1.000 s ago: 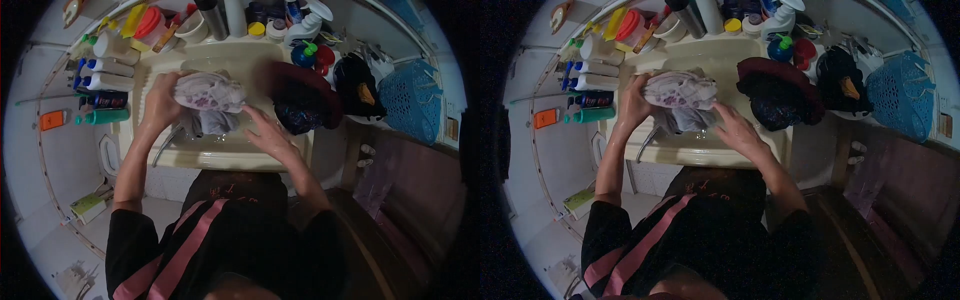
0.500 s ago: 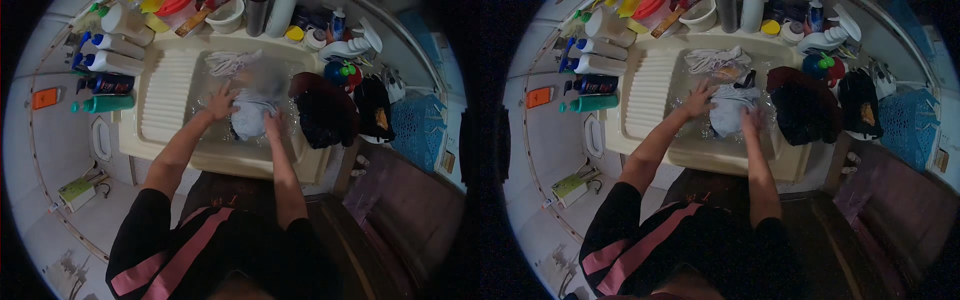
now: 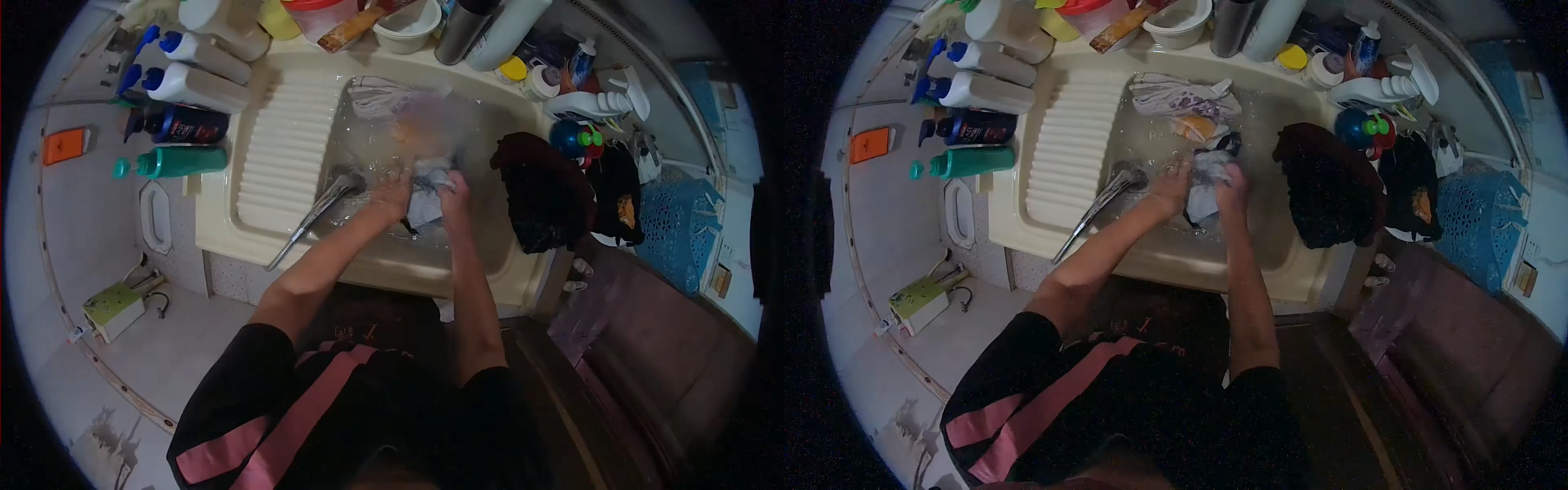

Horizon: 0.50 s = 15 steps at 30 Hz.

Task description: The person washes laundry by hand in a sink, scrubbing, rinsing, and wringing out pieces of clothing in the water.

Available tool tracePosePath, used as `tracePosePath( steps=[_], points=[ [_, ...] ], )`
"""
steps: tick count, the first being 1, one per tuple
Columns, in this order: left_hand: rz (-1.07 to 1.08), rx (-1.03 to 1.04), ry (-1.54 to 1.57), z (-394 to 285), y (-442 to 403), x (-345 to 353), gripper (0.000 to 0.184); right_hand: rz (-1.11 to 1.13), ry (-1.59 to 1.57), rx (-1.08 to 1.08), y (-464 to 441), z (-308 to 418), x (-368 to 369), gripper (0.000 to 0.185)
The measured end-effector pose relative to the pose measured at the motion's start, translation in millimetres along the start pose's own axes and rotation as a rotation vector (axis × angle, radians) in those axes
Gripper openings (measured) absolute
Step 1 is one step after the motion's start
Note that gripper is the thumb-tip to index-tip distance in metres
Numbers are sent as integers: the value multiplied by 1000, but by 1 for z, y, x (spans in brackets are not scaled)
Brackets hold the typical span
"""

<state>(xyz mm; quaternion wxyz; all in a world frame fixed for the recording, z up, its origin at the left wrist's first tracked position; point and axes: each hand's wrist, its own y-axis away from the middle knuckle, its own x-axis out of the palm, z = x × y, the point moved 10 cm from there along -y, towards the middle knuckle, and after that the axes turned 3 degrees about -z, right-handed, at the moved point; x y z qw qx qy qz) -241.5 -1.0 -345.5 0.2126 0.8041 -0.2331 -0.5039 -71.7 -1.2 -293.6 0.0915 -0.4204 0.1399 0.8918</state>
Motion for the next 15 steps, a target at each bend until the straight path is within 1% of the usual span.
tracePosePath(
  steps=[1, 2, 3, 4, 6, 7, 8, 9, 10, 11, 13, 14, 15],
  points=[
    [-8, 169, -47, -12, 5, -3, 79, 189, -292, -171, 6, 66, -17, 27],
    [-22, 340, -95, -25, 11, -7, 83, 273, -466, -236, 14, 118, -39, 22],
    [-36, 343, -85, -22, 13, -18, 83, 310, -588, -290, 20, 166, -65, 19],
    [-12, 446, 216, -30, 19, -34, 85, 316, -662, -328, 24, 200, -83, 19],
    [-105, 538, 496, -35, 23, -64, 80, 339, -809, -405, 33, 270, -121, 20],
    [-145, 596, 626, -36, 27, -79, 78, 284, -892, -497, 32, 301, -139, 19],
    [-137, 443, 974, -27, 42, -109, 72, 294, -886, -508, 27, 325, -145, 19],
    [-125, 276, 1316, -14, 53, -125, 66, 240, -876, -622, 21, 352, -159, 19],
    [-442, 368, 1405, -1, 69, -158, 55, 187, -864, -736, 17, 373, -166, 18],
    [-458, 367, 1411, 10, 78, -168, 55, 199, -863, -748, 10, 386, -156, 18],
    [-579, 53, 1288, 60, 95, -184, 52, 52, -716, -793, -7, 407, -141, 16],
    [-702, 36, 1288, 78, 112, -200, 64, 61, -722, -800, -17, 414, -120, 16],
    [-796, -58, 1121, 100, 121, -204, 69, 111, -525, -708, -34, 410, -75, 19]
  ],
)
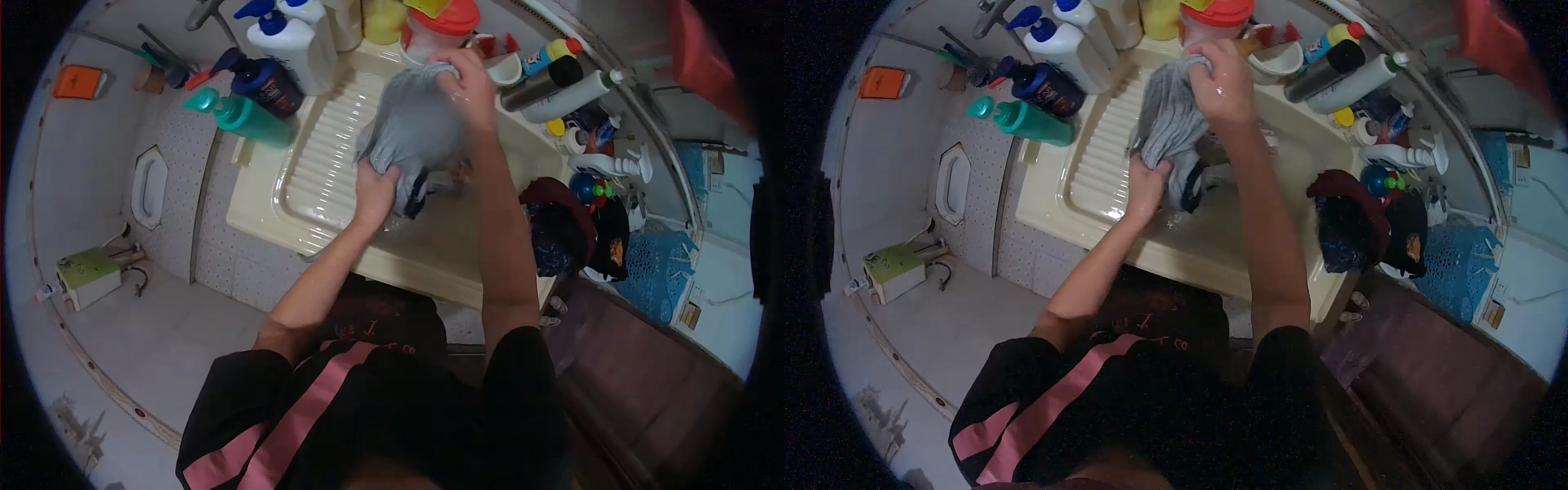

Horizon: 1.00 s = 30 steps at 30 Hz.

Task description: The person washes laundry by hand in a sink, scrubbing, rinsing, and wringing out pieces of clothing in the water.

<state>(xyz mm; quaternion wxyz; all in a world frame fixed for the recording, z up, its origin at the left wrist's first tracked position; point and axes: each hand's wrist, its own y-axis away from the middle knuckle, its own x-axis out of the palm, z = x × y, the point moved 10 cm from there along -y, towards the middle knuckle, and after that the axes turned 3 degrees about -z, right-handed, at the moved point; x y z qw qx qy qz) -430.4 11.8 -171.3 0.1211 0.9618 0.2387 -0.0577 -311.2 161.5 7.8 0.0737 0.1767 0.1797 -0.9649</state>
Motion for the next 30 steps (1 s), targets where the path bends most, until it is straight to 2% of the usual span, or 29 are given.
tracePosePath(
  steps=[1, 2, 3, 5, 6, 7, 9, 10, 12, 13, 14, 15, 16, 17, 18, 19, 21, 22, 23, 25, 29, 30],
  points=[
    [-98, 31, -171, 5, -5, -23, 74, 83, 165, 123, -1, -38, 31, 25],
    [65, -203, -138, 9, -8, -27, 86, 92, 158, 123, 4, -71, 62, 25],
    [55, -206, -142, 19, -11, -36, 86, 287, 556, 49, 16, -107, 111, 35],
    [6, 160, -817, 12, -20, -48, 102, 477, 948, -42, 28, -124, 167, 46],
    [127, 109, -1001, 18, -22, -49, 109, 505, 912, 82, 41, -127, 178, 54],
    [129, 103, -1004, 33, -28, -56, 109, 458, 903, 111, 52, -126, 179, 53],
    [-3, 365, -1086, 40, -29, -71, 101, 363, 879, 167, 73, -124, 182, 51],
    [59, 369, -1026, 50, -30, -71, 93, 410, 924, 44, 79, -129, 188, 42],
    [71, 380, -1051, 60, -28, -68, 93, 501, 927, -210, 91, -113, 192, 17],
    [71, 404, -1084, 62, -32, -67, 92, 331, 746, -270, 105, -103, 183, 15],
    [104, 385, -1052, 68, -34, -65, 83, 166, 564, -319, 125, -95, 171, 14],
    [120, 380, -1046, 74, -35, -65, 83, 304, 522, -247, 146, -64, 171, 15],
    [162, 445, -1177, 79, -35, -58, 77, 433, 483, -169, 156, -38, 174, 16],
    [204, 519, -1307, 83, -36, -48, 71, 426, 499, -150, 155, -47, 180, 16],
    [236, 451, -1307, 88, -38, -47, 62, 444, 504, -207, 160, -56, 192, 18],
    [256, 461, -1299, 84, -38, -44, 62, 465, 507, -267, 166, -70, 205, 21],
    [277, 418, -1231, 64, -37, -45, 63, 115, 597, -96, 121, -204, 215, 22],
    [469, 196, -1275, 58, -39, -44, 64, 109, 783, -26, 84, -206, 211, 21],
    [460, 203, -1271, 62, -39, -43, 64, 93, 967, 36, 48, -194, 203, 21],
    [164, 385, -1061, 44, -42, -53, 67, 87, 889, 23, 32, -181, 198, 21],
    [177, 354, -1054, 45, -41, -56, 70, 100, 796, -50, 45, -172, 189, 26],
    [193, 346, -1032, 46, -42, -58, 71, 282, 355, 121, 29, -116, 174, 27]
  ],
)
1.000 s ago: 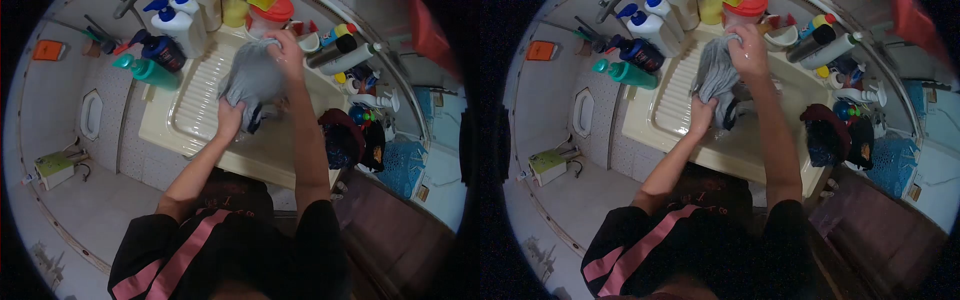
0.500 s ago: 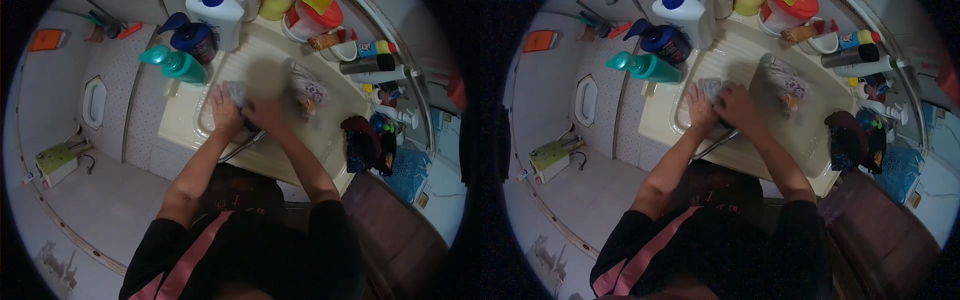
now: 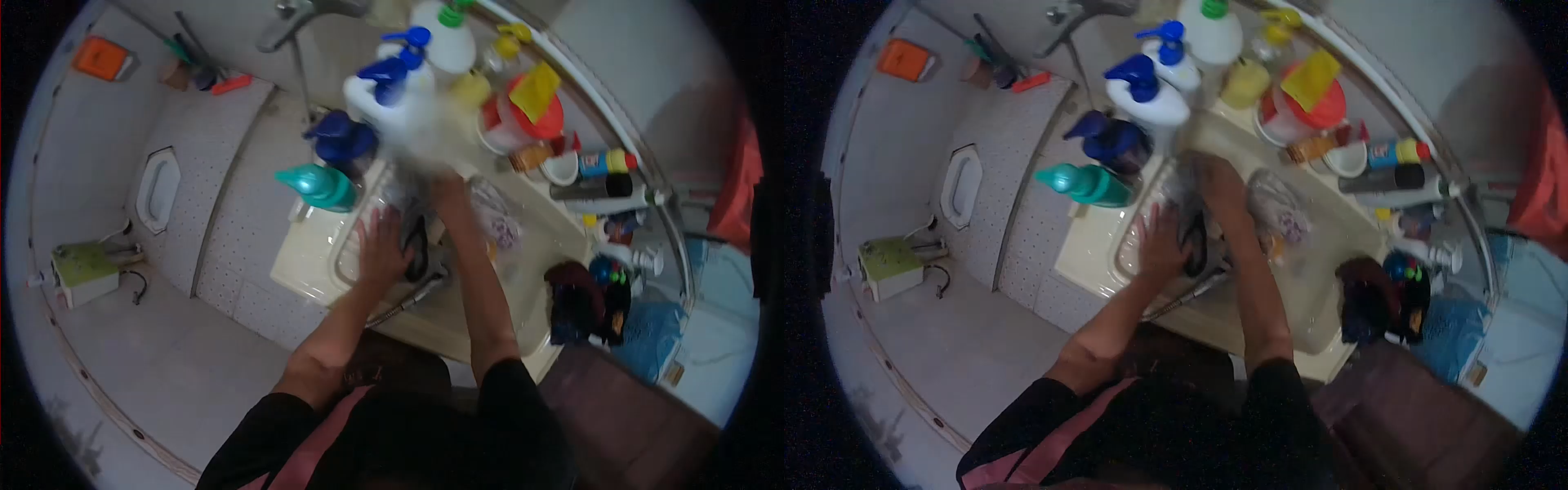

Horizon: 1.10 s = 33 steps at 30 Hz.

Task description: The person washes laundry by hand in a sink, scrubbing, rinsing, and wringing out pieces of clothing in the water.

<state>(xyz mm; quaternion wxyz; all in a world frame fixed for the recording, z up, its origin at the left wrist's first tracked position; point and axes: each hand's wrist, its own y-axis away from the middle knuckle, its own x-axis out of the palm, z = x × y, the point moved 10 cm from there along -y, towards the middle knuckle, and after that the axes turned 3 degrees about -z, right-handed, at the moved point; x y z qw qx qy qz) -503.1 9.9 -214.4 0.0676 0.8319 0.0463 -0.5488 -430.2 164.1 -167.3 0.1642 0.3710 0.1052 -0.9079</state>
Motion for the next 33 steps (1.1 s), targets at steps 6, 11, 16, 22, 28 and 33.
tracePosePath(
  steps=[6, 11, 16, 22, 28, 33],
  points=[
    [-78, -11, 44, 2, 4, -1, 78, -384, -78, -409, -44, 240, -156, 18],
    [-44, -14, 15, 2, 3, 2, 76, -513, 308, -1118, -111, 359, -94, 26],
    [-85, 5, 3, 3, 4, 2, 75, -504, 547, -1255, -99, 365, -58, 22],
    [-66, -11, 37, 6, 3, 4, 77, -371, 264, -1040, -71, 347, -114, 19],
    [-149, -55, 121, 6, 2, -9, 89, -474, -701, -222, 9, 103, -112, 26],
    [-34, -65, 51, 5, 1, 1, 88, -387, 683, -184, 30, -15, 30, 49]
  ],
)
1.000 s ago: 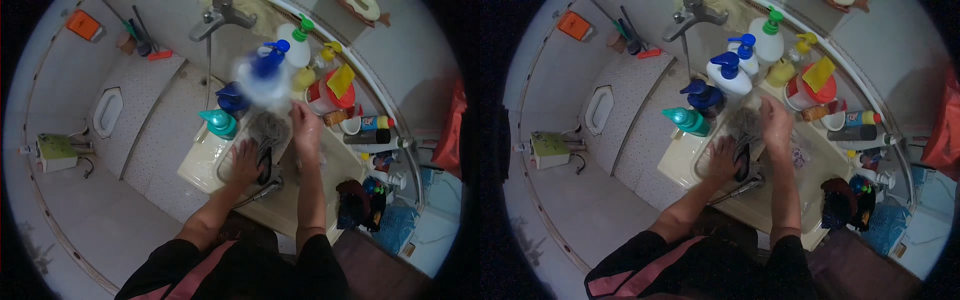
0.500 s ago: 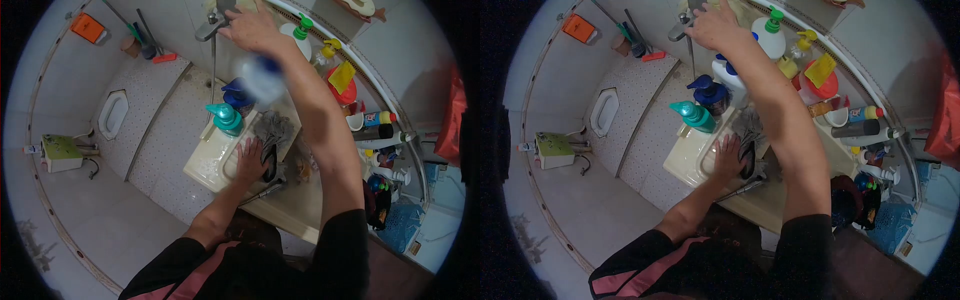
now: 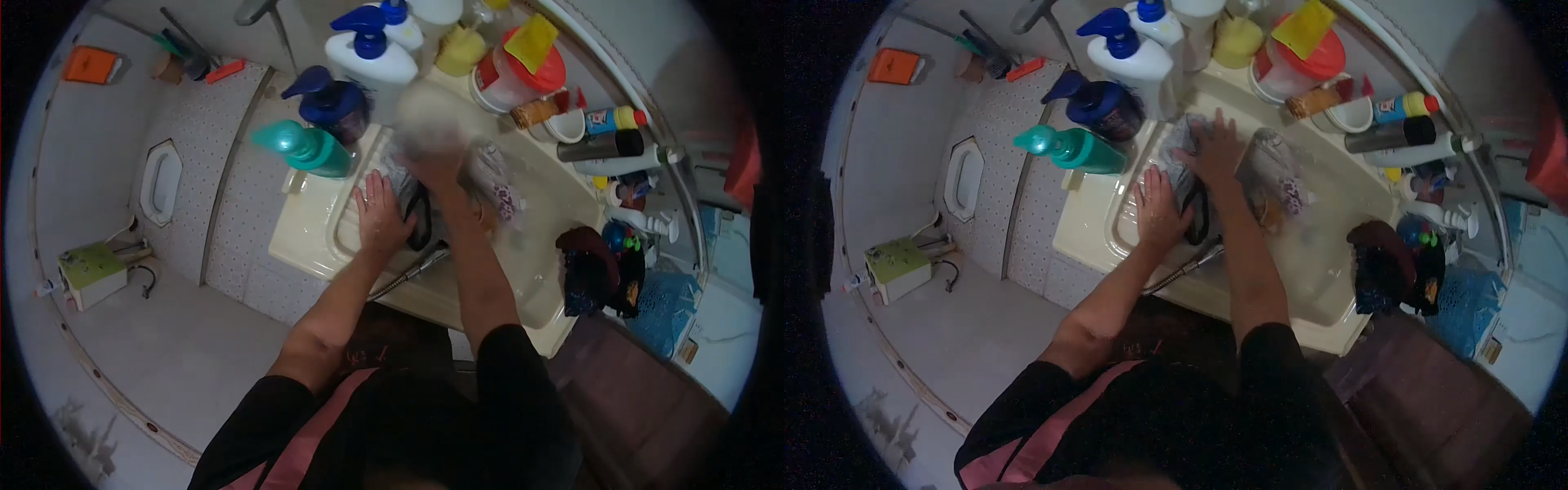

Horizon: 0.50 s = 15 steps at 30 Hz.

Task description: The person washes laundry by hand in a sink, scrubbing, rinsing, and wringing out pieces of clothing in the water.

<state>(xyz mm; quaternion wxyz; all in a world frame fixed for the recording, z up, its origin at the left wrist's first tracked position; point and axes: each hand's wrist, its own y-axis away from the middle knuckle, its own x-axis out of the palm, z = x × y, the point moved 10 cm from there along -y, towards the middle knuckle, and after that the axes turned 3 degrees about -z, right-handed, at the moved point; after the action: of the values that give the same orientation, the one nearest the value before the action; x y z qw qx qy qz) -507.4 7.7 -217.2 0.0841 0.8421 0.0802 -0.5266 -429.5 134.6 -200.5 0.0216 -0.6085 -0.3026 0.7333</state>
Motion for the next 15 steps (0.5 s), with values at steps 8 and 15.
tracePosePath(
  steps=[8, 15],
  points=[
    [87, 39, -167, 7, 4, 24, 89, 262, -428, -72, 70, 39, -103, 33],
    [134, 33, -173, -1, -4, 22, 79, 274, -203, 136, -27, 6, 34, 21]
  ],
)
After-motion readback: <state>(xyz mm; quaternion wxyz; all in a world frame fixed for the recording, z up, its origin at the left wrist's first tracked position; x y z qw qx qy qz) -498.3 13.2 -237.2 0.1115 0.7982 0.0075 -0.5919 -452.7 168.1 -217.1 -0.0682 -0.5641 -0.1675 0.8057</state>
